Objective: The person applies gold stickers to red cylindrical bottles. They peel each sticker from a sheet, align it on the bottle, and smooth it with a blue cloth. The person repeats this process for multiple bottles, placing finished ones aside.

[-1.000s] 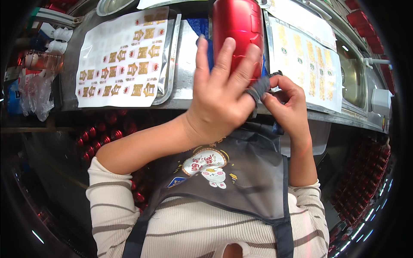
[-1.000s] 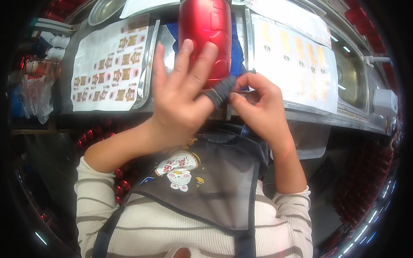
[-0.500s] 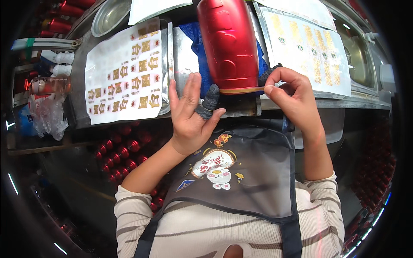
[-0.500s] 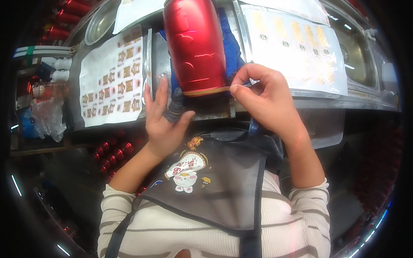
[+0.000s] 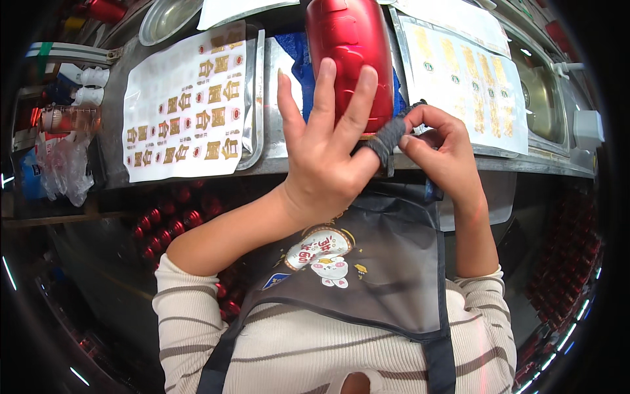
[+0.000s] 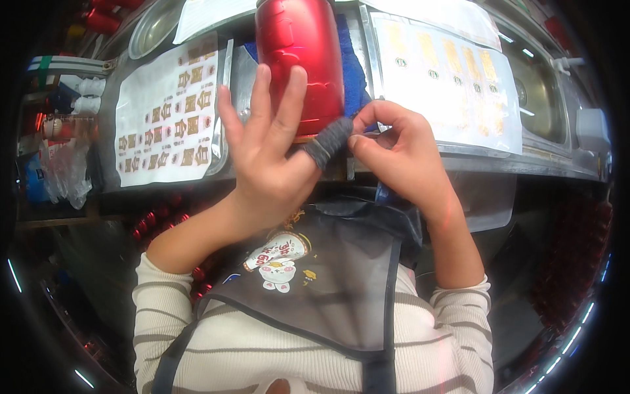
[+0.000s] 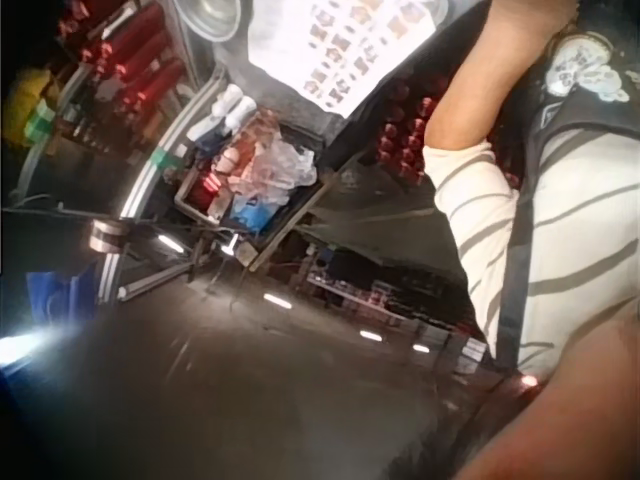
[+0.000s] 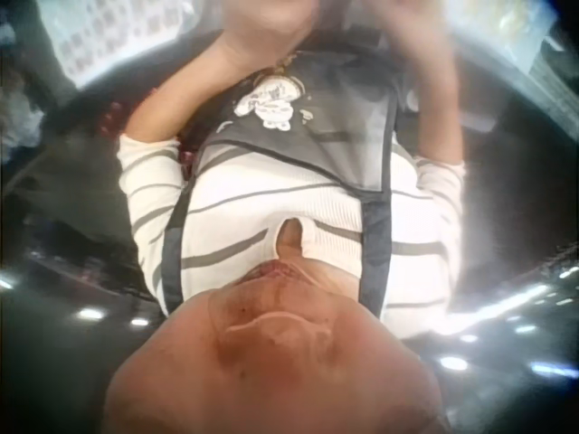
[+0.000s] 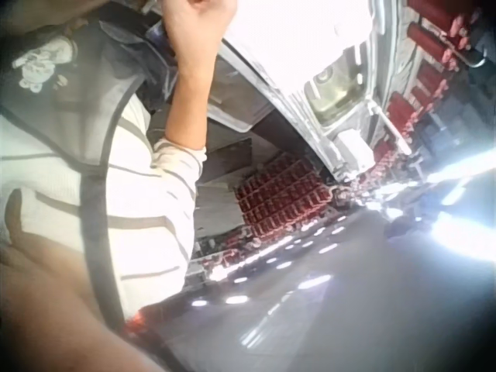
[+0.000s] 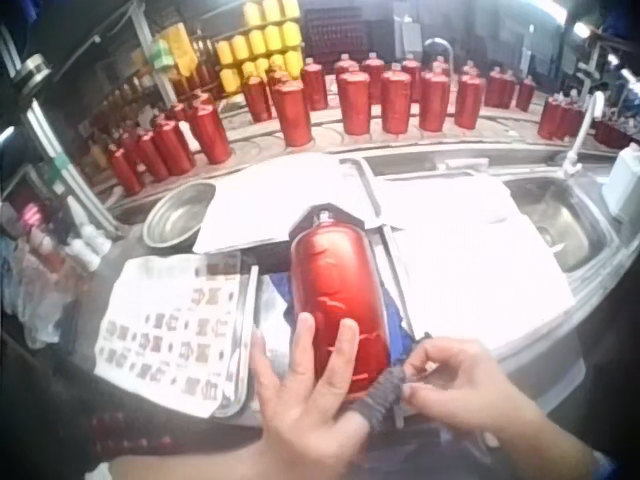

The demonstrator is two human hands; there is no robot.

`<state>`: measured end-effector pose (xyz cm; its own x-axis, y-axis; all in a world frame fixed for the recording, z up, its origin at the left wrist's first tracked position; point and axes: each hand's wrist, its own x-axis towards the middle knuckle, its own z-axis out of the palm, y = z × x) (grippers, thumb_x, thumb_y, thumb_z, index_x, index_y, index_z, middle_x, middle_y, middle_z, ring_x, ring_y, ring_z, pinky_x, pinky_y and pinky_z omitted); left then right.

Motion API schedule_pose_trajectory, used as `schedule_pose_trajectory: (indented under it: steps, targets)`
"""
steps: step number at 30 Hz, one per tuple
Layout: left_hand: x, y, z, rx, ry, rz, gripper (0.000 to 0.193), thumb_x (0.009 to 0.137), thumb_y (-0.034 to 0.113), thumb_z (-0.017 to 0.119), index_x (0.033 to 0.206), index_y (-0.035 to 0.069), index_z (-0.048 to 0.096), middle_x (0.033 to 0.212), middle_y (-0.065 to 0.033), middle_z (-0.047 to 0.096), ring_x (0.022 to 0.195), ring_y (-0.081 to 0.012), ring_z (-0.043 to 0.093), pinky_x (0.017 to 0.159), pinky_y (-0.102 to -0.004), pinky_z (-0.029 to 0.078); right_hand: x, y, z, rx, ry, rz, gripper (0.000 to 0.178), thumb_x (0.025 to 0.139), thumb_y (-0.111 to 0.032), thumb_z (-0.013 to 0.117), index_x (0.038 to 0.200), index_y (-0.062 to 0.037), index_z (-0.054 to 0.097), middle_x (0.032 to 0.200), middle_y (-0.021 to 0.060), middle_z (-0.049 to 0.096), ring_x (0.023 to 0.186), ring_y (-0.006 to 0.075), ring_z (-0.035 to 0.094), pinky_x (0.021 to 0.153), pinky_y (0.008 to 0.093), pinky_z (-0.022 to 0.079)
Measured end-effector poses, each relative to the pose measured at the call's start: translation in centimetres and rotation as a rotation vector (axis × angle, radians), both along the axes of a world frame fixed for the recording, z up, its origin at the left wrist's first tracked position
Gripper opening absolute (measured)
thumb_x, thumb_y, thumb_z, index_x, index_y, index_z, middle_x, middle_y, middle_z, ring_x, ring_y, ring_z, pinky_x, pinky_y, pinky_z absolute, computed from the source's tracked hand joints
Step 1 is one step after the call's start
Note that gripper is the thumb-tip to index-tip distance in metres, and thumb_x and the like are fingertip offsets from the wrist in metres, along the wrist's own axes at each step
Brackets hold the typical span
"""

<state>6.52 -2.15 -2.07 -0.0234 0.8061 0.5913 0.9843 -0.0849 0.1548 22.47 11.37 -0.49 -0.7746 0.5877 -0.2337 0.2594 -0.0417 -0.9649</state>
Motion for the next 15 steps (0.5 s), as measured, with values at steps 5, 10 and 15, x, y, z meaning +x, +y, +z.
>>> schedule_pose_trajectory:
  steps: [5, 10, 15]
  targets:
    - [-1.3, -0.7, -1.0, 0.026, -0.276, 0.058, 0.069, 0.068, 0.024, 0.086, 0.129, 0.0, 0.063, 0.148, -0.0264, 0.044, 0.136, -0.0389, 0.047, 0.111, -0.0659, 0.02, -0.3, 0.0, -0.3, 0.022, -0.018, 0.017, 0.007, 0.085, -0.005, 0.069, 0.086, -0.0009, 0.064, 0.079, -0.0051, 0.057, 0.063, -0.002, 0.046, 0.054, 0.0156, 0.035]
    - [-1.4, -3.8, -1.7, -0.031, -0.403, 0.053, 0.061, 0.07, 0.022, 0.086, 0.122, -0.004, 0.066, 0.146, -0.0297, 0.044, 0.133, -0.0395, 0.05, 0.112, -0.0607, 0.023, 0.0, -0.1, 0.0, -0.032, -0.025, 0.013, 0.007, 0.084, -0.005, 0.068, 0.086, -0.002, 0.063, 0.079, -0.0061, 0.056, 0.063, -0.0024, 0.044, 0.054, 0.0149, 0.032]
    - [-1.0, -5.8, -3.2, -0.076, -0.322, 0.058, 0.041, 0.074, 0.019, 0.084, 0.107, -0.002, 0.072, 0.147, -0.0313, 0.042, 0.133, -0.0446, 0.048, 0.112, -0.0632, 0.02, -0.1, 0.0, 0.2, -0.028, -0.016, 0.009, 0.005, 0.083, -0.004, 0.067, 0.085, -0.0024, 0.062, 0.077, -0.0065, 0.056, 0.063, -0.0031, 0.044, 0.054, 0.0149, 0.031]
